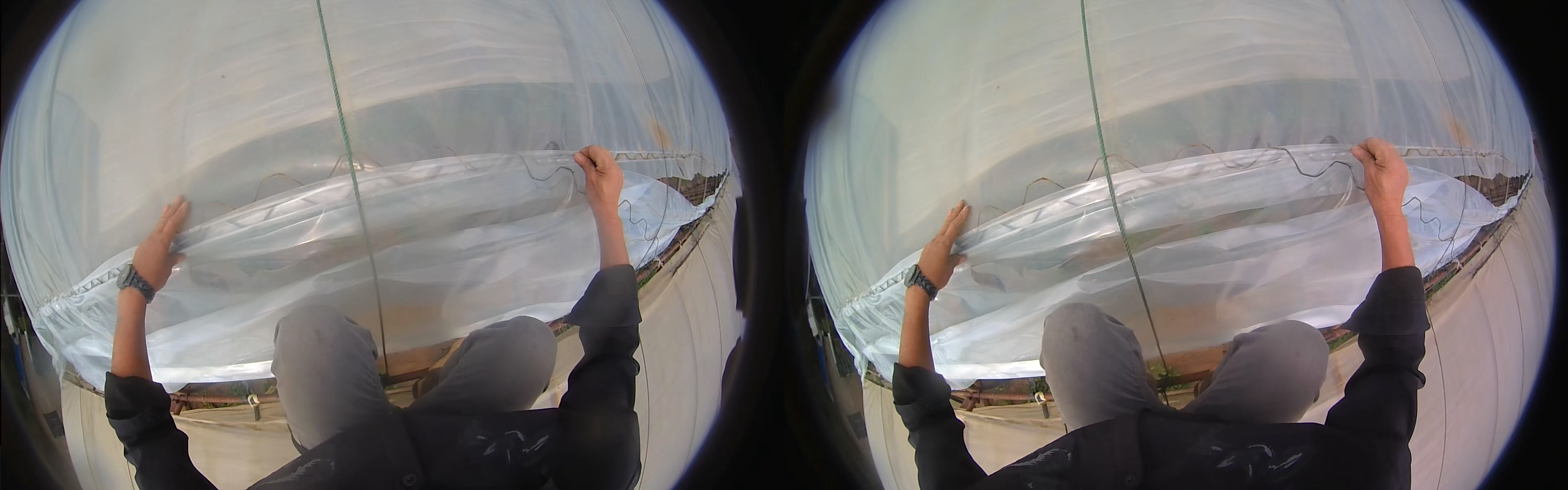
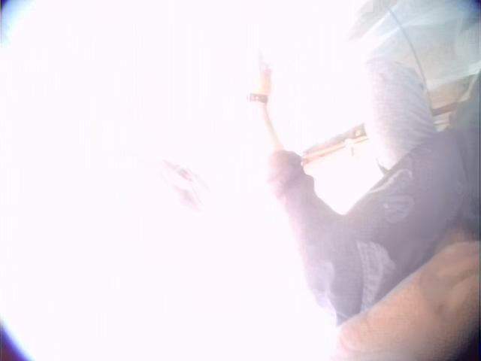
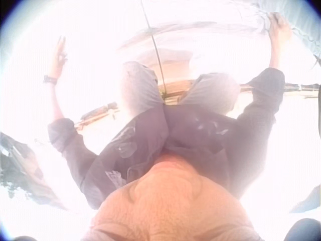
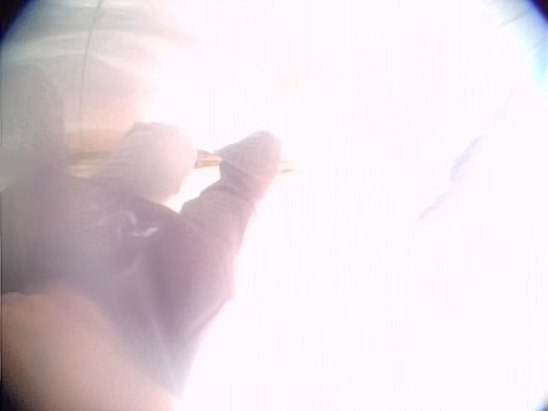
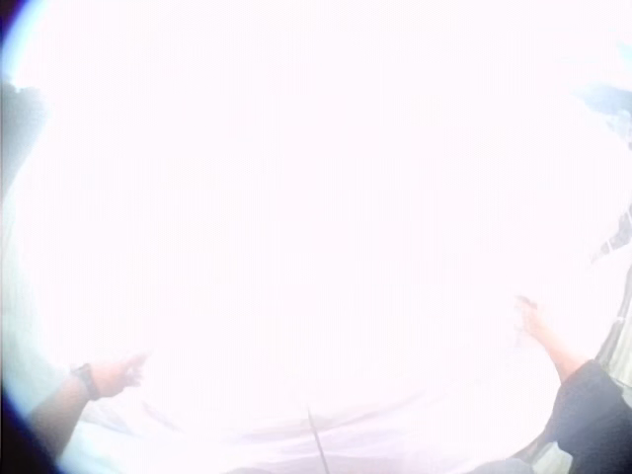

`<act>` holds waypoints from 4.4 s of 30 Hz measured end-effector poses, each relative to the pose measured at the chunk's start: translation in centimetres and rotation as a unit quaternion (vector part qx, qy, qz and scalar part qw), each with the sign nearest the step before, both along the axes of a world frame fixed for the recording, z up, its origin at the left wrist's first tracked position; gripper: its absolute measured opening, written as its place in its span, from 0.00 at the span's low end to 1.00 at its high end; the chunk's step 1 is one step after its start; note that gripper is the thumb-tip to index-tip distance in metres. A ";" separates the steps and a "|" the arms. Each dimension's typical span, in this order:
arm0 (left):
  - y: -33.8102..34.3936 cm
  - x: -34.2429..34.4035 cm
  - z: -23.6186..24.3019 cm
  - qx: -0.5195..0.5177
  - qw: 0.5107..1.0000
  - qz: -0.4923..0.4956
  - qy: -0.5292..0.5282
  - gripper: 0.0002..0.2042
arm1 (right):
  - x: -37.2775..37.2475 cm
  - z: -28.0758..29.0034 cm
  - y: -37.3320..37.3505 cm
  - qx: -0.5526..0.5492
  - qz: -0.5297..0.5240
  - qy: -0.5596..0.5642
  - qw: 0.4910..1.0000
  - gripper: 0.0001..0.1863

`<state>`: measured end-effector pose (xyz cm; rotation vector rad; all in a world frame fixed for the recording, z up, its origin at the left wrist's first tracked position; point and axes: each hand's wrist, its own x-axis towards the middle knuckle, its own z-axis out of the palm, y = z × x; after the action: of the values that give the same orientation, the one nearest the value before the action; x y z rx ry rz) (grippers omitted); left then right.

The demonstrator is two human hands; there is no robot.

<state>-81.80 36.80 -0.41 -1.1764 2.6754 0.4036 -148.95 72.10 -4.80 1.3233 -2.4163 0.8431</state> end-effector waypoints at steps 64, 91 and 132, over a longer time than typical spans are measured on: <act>0.5 0.2 -0.6 -0.051 0.996 -0.054 0.048 0.46 | 3.2 1.1 -1.4 0.217 0.096 -0.022 0.971 0.05; 1.9 -3.0 0.3 -0.046 0.993 0.103 -0.043 0.49 | -1.6 -2.3 -2.8 0.030 0.192 0.144 0.970 0.05; 12.1 -12.7 -8.3 -0.194 0.867 0.445 0.112 0.48 | -3.9 -2.6 -3.6 -0.017 0.291 0.057 0.955 0.05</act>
<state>-94.54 48.89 -8.72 -2.6203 2.2505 0.1037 -152.80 68.54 -7.38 2.0497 -1.9257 0.8987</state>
